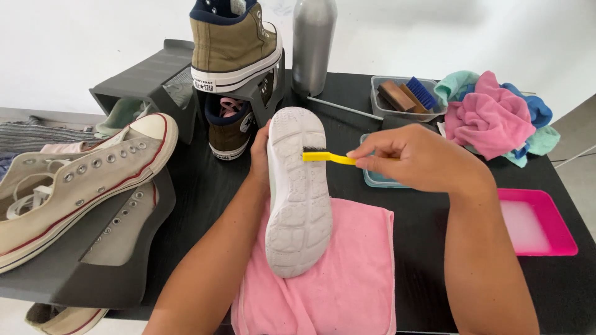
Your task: Scrubbing the soles of sneakers using a small brush and cleaning solution on a workbench.
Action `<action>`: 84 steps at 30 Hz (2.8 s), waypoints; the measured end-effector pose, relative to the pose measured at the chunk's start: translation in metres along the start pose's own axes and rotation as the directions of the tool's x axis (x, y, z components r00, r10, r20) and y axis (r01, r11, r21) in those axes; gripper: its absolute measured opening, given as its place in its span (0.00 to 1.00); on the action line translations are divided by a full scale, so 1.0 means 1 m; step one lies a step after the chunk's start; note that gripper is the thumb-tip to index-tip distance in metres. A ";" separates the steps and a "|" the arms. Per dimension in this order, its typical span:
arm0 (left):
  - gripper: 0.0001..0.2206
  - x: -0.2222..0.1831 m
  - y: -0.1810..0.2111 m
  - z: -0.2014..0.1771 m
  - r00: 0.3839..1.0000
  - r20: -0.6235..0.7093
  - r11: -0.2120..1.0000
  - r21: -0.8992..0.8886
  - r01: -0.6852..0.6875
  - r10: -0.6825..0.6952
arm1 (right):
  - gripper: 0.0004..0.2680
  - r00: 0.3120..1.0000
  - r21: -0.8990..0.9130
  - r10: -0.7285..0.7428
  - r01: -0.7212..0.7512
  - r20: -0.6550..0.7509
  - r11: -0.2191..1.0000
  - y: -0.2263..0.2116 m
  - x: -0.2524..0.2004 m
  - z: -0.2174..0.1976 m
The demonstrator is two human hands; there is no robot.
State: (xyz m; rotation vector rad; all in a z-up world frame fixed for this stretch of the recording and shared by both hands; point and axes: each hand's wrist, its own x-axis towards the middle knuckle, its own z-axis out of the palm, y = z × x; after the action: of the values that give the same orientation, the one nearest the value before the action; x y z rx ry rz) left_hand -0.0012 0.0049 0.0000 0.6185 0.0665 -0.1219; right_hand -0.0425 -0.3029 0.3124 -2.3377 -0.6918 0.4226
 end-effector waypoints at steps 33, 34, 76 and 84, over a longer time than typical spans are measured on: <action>0.35 -0.020 -0.027 0.022 0.999 0.001 0.999 -0.010 0.040 -0.040 | 0.08 0.830 -0.182 -0.023 -0.095 -0.558 0.979 0.161 0.003 0.025; 0.35 -0.018 -0.029 0.024 0.999 0.002 0.999 -0.012 0.040 -0.040 | 0.08 0.829 -0.184 -0.023 -0.097 -0.558 0.978 0.150 0.000 0.024; 0.38 -0.018 -0.006 0.040 0.998 -0.048 0.998 0.048 -0.033 0.035 | 0.11 0.841 -0.294 0.241 -0.416 -0.485 0.861 0.123 -0.007 0.026; 0.38 -0.036 -0.004 0.033 0.994 -0.087 0.996 0.059 -0.061 0.066 | 0.13 0.817 -0.307 0.327 -0.502 -0.476 0.808 0.102 -0.015 0.022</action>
State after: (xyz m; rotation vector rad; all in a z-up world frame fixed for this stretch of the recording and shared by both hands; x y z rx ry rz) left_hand -0.0371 -0.0143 0.0279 0.6811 0.1292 -0.0344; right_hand -0.0274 -0.3663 0.2295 -2.8790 -0.0397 -0.0475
